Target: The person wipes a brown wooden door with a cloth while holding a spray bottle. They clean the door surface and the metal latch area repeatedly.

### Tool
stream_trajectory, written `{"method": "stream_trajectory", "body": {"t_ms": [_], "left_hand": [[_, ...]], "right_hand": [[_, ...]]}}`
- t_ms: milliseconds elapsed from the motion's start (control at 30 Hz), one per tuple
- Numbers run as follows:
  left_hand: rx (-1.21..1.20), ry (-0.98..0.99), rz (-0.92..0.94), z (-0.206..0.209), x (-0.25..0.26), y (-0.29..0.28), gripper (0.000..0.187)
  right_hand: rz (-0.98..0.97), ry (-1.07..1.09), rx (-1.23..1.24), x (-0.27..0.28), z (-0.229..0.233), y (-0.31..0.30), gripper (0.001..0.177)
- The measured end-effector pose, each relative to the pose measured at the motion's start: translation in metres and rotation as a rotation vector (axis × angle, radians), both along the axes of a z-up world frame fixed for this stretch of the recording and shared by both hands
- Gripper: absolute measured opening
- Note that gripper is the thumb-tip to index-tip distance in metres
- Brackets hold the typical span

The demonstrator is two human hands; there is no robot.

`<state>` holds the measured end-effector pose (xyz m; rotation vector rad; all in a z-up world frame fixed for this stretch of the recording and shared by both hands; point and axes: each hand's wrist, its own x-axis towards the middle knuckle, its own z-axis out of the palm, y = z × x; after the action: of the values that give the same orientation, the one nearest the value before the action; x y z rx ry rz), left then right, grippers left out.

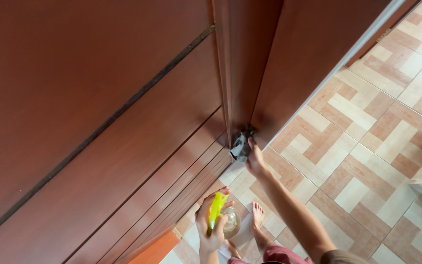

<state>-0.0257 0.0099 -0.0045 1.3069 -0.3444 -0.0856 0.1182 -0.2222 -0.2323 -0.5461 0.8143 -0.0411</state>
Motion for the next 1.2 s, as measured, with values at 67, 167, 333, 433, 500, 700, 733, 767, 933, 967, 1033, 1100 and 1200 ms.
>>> {"method": "stream_trajectory", "body": {"t_ms": [67,167,333,433,500,700,733,767,933,967,1033,1100,1200], "left_hand": [[-0.002,0.005,-0.015,0.002,0.000,0.001,0.052],[0.000,0.028,-0.027,0.004,0.002,0.000,0.052],[0.016,0.056,-0.064,0.009,0.003,-0.005,0.051],[0.024,0.063,-0.078,0.011,0.003,-0.005,0.051],[0.030,0.057,-0.091,0.011,0.004,-0.004,0.053],[0.020,0.053,-0.083,0.005,0.006,-0.003,0.055],[0.021,0.058,-0.079,0.004,0.007,-0.003,0.054],[0.023,0.063,-0.076,0.003,0.007,-0.003,0.054],[0.019,0.027,-0.066,-0.001,0.012,-0.002,0.055],[0.021,0.029,-0.058,-0.002,0.013,-0.002,0.055],[0.027,0.031,-0.042,-0.003,0.013,-0.001,0.055],[0.034,0.032,-0.026,-0.006,0.013,0.001,0.054],[0.040,0.036,-0.002,-0.008,0.014,0.000,0.053]], "right_hand": [[0.029,-0.222,-0.053,-0.021,0.024,-0.003,0.039],[0.081,-0.440,-0.340,-0.049,0.070,-0.011,0.041],[0.038,-0.909,-1.260,-0.073,0.186,0.000,0.055],[0.008,-0.956,-2.160,-0.064,0.234,-0.010,0.042],[-0.031,-0.770,-2.466,-0.051,0.243,-0.018,0.039],[0.090,-0.032,-2.782,-0.012,0.201,-0.043,0.047],[0.164,-0.014,-2.767,-0.007,0.185,-0.044,0.048],[0.239,0.003,-2.751,-0.004,0.169,-0.046,0.049],[0.471,-0.102,-2.707,-0.007,0.088,-0.046,0.054],[0.284,-0.196,-2.833,-0.007,0.076,-0.046,0.054],[0.309,-0.209,-2.707,-0.010,0.056,-0.042,0.051],[0.369,-0.233,-2.602,-0.015,0.037,-0.040,0.048],[0.455,-0.274,-2.533,-0.016,0.007,-0.043,0.044]]}}
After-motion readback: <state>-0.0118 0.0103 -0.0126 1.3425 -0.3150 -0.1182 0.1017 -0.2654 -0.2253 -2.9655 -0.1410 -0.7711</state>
